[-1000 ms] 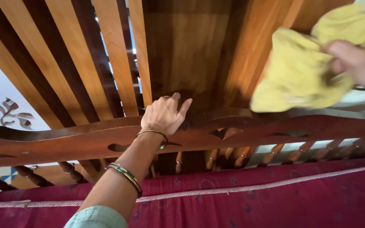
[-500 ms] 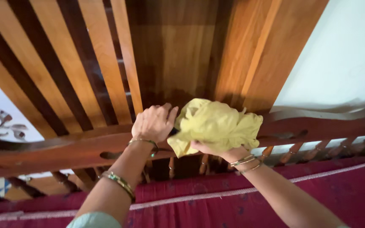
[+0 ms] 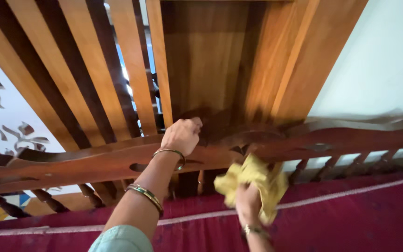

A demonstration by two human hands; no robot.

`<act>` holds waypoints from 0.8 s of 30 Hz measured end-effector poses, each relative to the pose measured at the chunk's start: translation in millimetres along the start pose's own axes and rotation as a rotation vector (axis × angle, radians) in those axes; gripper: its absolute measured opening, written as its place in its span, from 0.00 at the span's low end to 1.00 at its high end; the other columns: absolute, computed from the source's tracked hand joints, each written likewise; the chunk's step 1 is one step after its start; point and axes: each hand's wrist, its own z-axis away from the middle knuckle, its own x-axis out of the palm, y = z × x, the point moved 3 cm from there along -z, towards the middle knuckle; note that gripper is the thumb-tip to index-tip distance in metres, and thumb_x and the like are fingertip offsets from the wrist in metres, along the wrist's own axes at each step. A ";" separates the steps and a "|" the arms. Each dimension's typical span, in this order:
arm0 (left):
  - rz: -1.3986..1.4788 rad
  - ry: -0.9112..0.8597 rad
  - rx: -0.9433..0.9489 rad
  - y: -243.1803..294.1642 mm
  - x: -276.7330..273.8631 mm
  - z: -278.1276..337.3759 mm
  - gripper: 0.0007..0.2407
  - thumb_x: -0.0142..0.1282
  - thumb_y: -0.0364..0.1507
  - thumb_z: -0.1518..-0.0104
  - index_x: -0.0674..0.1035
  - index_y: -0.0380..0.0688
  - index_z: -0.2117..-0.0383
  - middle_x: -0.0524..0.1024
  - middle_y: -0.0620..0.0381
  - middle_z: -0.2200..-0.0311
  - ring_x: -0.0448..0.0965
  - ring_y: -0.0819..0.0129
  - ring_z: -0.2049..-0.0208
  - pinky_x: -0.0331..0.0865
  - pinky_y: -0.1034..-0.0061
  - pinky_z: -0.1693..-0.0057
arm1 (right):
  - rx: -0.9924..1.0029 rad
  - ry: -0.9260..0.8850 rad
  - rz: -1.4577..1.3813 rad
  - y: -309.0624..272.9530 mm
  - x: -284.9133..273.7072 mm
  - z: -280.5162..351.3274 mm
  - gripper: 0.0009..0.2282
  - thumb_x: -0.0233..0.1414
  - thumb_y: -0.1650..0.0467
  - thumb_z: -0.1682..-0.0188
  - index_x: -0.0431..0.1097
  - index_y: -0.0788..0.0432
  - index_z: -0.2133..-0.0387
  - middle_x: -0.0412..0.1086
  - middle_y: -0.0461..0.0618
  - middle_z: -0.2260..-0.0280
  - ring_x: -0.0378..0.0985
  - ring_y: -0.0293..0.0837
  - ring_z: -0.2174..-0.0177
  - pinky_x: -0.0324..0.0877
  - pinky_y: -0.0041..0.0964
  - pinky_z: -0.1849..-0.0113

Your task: The person wipes the wooden headboard of a bed with a yellow cloth. They clean the top rail, vertical slats, and side posts in a systematic manner.

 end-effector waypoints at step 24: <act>-0.138 0.165 -0.073 23.6 -18.0 7.1 0.15 0.42 0.40 0.36 0.80 0.45 0.61 0.81 0.50 0.61 0.76 0.50 0.51 0.58 0.42 0.39 | -0.897 -0.235 0.008 -133.2 -20.0 -2.8 0.11 0.51 0.68 0.47 0.72 0.64 0.57 0.77 0.58 0.62 0.80 0.48 0.63 0.75 0.41 0.57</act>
